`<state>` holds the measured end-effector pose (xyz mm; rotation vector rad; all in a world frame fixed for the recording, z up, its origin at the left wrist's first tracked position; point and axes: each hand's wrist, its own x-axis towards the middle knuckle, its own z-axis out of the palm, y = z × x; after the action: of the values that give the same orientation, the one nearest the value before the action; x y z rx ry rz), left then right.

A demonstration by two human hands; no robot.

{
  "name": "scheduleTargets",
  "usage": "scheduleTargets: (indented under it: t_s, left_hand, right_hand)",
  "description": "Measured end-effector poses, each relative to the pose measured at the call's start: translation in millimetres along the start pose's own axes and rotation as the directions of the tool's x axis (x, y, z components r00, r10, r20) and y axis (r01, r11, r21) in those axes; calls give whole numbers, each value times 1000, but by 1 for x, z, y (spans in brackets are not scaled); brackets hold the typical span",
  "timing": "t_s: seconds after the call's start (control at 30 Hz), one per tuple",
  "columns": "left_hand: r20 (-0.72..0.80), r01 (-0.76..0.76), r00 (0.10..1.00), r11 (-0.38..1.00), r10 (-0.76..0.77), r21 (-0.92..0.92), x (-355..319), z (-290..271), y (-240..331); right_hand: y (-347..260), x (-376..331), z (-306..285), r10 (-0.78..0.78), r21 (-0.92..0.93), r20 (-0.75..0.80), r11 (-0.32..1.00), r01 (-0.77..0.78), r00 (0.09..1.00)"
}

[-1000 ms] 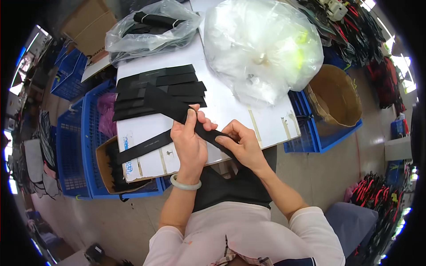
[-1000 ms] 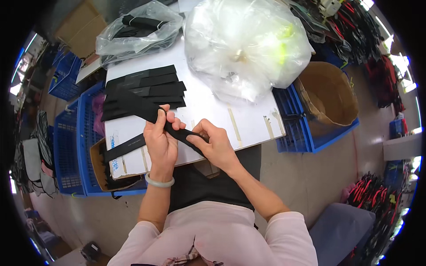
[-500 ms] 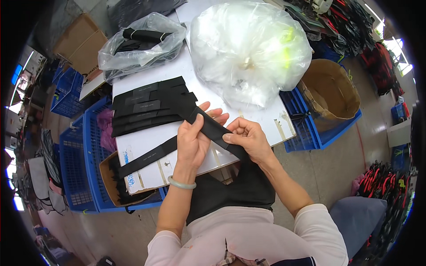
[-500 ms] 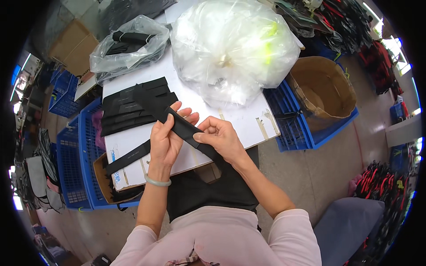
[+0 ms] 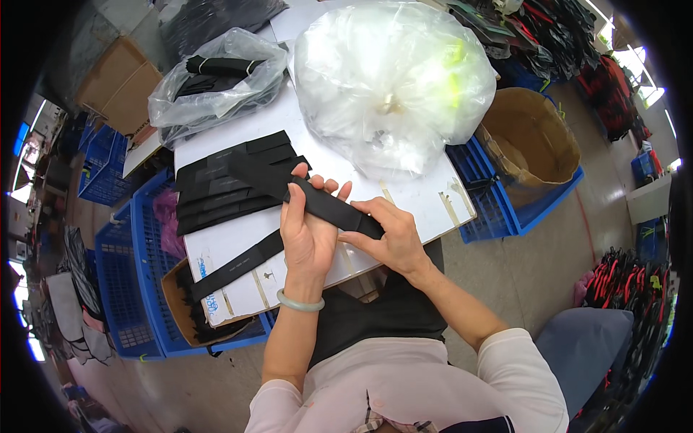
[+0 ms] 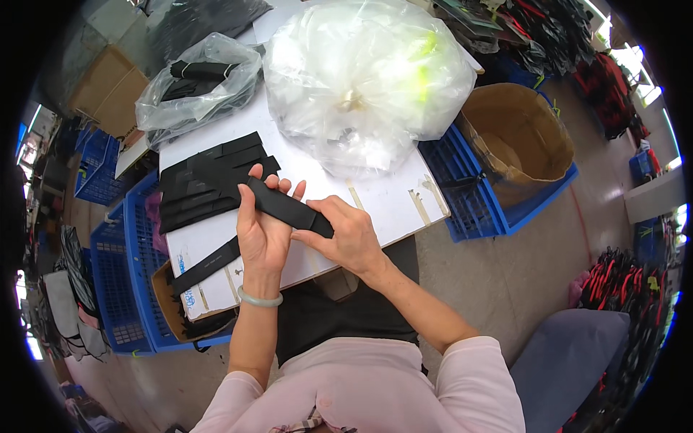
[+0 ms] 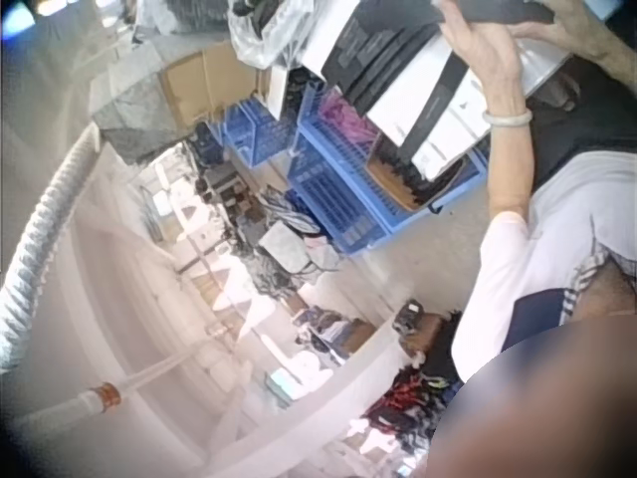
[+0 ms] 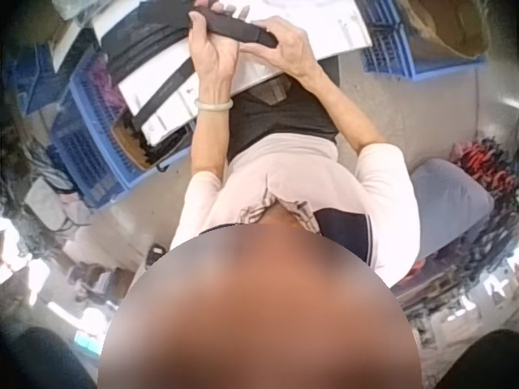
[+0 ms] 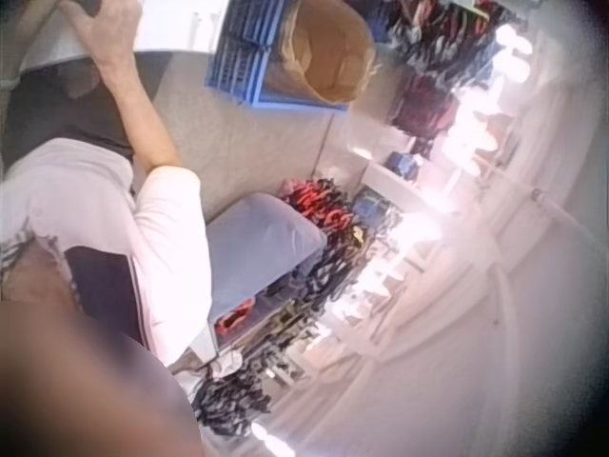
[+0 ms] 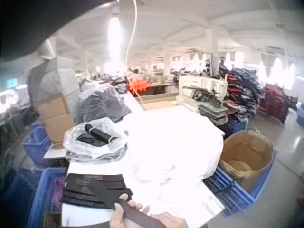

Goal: Applying white adhesive strips to black fabric straps on a workbench in a factory setting.

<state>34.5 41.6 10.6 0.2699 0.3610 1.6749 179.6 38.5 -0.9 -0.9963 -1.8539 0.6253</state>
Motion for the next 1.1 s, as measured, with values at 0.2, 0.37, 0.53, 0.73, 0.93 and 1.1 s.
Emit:
scheduleTargets:
  t_s: [0.2, 0.37, 0.53, 0.73, 0.93, 1.1]
  left_hand:
    - [-238, 66, 971, 915, 34, 398, -5, -6, -14]
    - [-375, 49, 920, 919, 110, 391, 4, -11, -10]
    - [-370, 96, 925, 893, 82, 439, -2, -15, -8]
    - [-364, 198, 931, 887, -37, 417, -16, -15, -24]
    - [-387, 237, 919, 897, -82, 372, -20, -21, -23]
    - [-350, 208, 933, 925, -89, 319, -18, -23, -19]
  right_hand:
    - [-6, -15, 4, 177, 149, 20, 973, -178, 984]
    - [4, -4, -1, 151, 172, 125, 970, -172, 980]
    - [84, 68, -9, 5, -272, -297, 958, -90, 955]
    - [122, 105, 13, 201, -665, -260, 672, -326, 945]
    - [116, 87, 11, 18, -593, -319, 776, -215, 948]
    - [42, 49, -23, -101, -566, -319, 818, -104, 942]
